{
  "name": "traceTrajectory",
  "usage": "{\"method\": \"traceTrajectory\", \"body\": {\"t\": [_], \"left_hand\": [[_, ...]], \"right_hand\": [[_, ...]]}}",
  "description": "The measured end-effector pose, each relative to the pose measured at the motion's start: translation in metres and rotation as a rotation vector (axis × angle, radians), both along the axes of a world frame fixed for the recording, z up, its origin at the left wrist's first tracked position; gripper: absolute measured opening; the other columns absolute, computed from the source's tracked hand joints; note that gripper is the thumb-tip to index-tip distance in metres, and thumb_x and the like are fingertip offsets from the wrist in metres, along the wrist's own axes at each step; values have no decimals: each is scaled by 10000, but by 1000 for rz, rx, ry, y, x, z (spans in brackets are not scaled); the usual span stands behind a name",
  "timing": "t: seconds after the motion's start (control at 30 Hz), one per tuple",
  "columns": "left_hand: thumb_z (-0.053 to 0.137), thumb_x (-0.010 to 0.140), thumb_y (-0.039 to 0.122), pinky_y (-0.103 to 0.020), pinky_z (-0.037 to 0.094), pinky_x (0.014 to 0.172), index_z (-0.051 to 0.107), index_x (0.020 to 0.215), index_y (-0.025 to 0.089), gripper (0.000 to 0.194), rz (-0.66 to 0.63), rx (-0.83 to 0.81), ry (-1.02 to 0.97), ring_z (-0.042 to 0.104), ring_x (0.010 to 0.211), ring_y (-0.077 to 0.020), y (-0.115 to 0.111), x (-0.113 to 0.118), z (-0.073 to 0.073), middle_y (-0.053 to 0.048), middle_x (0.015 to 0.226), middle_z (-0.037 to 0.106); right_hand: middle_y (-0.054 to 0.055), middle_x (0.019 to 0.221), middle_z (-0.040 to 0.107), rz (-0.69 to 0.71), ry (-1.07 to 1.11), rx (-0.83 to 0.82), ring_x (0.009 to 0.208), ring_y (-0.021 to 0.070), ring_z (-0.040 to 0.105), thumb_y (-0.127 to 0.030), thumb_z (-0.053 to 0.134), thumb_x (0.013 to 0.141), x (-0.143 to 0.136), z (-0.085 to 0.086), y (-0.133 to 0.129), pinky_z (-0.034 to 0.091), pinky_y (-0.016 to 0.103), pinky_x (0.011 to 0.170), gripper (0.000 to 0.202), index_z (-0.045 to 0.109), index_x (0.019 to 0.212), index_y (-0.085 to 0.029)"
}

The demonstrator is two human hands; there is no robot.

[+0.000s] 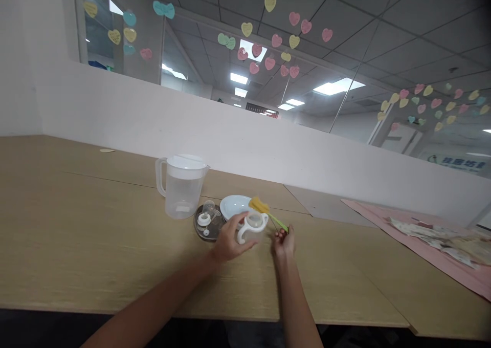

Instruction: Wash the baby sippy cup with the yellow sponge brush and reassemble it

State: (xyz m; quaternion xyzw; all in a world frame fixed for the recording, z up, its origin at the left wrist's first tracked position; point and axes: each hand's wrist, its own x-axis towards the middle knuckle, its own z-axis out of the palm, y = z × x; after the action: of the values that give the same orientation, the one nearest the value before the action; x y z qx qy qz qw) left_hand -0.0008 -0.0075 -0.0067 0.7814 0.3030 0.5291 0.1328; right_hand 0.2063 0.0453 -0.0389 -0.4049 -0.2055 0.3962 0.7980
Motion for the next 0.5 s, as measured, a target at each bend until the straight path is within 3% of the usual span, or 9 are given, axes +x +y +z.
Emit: {"method": "traceTrajectory", "body": {"t": [0.2,0.33,0.5], "left_hand": [[615,842,364,-401,452,976,530,1257,241,441,385,331,-108,546,1111,-246,23,-17,12,-110,1197,548],[576,867,217,-385,461,954,530,1297,308,442,460,467,14,530,1108,-226,36,-27,15,-93,1208,506],[511,863,107,-408,460,938,567,1280,322,472,481,641,164,507,1126,-244,50,-38,13,-108,1178,530]], "right_hand": [[-131,444,328,6,85,144,345,39,348,-605,532,824,3,14,-9,359,160,387,467,329,644,-225],[-129,462,369,42,32,195,366,35,382,-626,592,775,-6,18,-10,368,150,388,474,364,666,-225],[-140,454,377,-23,-38,178,356,31,389,-604,639,746,-13,18,-10,384,148,388,477,363,673,-223]]}}
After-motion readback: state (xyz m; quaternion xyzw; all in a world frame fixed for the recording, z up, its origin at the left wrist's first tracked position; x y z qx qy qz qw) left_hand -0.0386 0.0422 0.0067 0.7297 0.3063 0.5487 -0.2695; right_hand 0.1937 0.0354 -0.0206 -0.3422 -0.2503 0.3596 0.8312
